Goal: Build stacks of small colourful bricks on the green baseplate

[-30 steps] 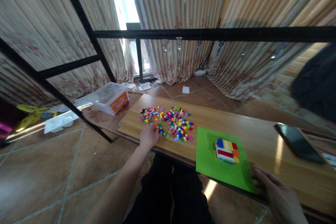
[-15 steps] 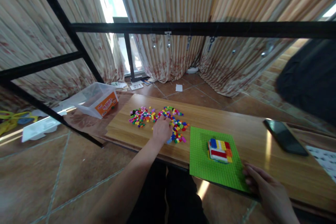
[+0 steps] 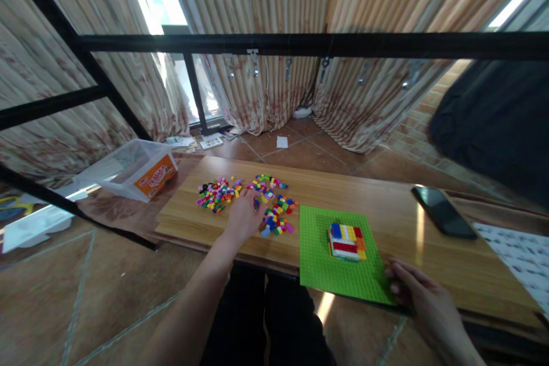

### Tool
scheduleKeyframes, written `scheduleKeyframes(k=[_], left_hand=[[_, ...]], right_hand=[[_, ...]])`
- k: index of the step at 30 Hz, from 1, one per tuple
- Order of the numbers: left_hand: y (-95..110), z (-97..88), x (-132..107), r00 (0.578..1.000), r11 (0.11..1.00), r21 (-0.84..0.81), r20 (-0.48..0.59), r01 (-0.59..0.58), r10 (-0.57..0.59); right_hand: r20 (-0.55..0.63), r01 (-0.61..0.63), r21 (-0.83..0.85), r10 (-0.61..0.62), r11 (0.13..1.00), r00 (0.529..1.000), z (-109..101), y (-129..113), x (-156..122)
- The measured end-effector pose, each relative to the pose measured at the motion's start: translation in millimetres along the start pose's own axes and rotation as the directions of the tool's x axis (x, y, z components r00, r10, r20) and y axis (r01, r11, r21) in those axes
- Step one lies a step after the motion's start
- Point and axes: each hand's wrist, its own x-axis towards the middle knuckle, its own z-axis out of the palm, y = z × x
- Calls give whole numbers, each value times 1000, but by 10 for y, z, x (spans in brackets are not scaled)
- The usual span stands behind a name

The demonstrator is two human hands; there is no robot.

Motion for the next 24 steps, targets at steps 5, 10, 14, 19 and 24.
scheduleKeyframes(k=[5, 10, 14, 19, 24], left_hand=[[134, -165, -399, 998, 910, -413, 54, 34, -13], [556, -324, -788, 997, 798, -603, 60, 0, 45], [780, -537, -977, 986, 844, -524, 44, -114, 161], [825, -706, -1148, 993, 836, -544, 36, -73, 111], [852, -740, -1323, 993, 706, -707, 113, 52, 40]], right_hand=[[-262, 220, -253, -285, 942, 922, 224, -303, -459], [324, 497, -46, -458, 866, 828, 914, -570, -995], [417, 473, 168, -497, 865, 761, 1324, -702, -1160], [436, 498, 232, -547, 836, 715, 1344, -774, -1306], [455, 643, 242, -670, 727, 586, 1198, -778, -1435]])
